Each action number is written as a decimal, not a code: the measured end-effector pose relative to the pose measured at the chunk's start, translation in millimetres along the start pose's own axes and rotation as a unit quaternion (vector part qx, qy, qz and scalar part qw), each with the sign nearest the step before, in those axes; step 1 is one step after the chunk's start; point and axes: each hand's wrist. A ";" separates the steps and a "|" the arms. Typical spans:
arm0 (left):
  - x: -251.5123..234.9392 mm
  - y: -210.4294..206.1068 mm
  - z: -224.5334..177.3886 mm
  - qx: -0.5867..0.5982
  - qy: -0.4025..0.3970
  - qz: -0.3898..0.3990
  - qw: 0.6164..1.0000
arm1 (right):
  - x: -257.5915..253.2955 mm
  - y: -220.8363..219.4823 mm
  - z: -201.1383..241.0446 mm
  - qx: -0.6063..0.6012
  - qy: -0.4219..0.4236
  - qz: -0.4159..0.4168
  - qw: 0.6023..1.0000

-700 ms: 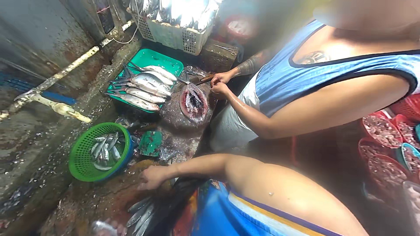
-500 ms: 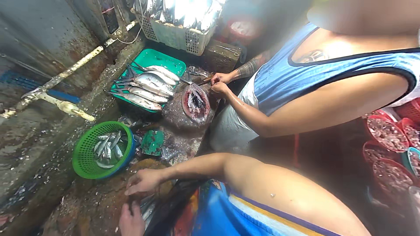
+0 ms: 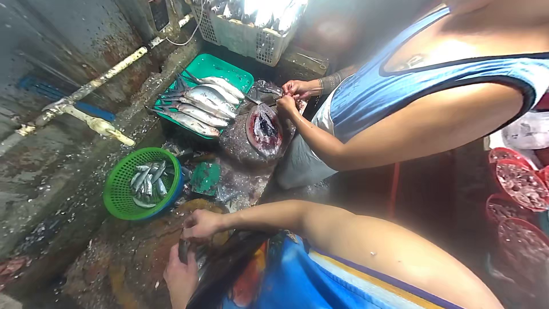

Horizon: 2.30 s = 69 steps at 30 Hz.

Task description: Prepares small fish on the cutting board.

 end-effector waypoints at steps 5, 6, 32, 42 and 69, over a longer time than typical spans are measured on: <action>2.6 3.1 -2.2 -0.035 0.010 0.006 0.999 | 0.4 -4.1 -3.2 0.007 -0.006 0.014 1.000; 3.1 2.7 -1.0 -0.038 0.000 -0.002 0.999 | 0.1 -4.1 -4.0 0.006 -0.006 0.014 1.000; 20.9 -9.4 8.9 0.026 0.070 0.016 0.997 | 4.5 -8.2 -6.5 -0.006 -0.046 0.023 0.999; 20.1 -6.6 1.3 -0.003 0.081 0.029 0.996 | 2.6 -6.9 -8.8 -0.006 -0.048 0.027 0.998; 15.9 -10.5 -0.7 -0.050 0.011 -0.018 0.999 | -4.6 -4.1 -11.8 -0.039 -0.014 0.017 0.999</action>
Point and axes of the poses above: each hand's wrist, its own x-axis away from the middle knuckle, its own y-axis out of the back of the hand, z = x × y, and after that the axes turned 5 degrees about x, right-handed
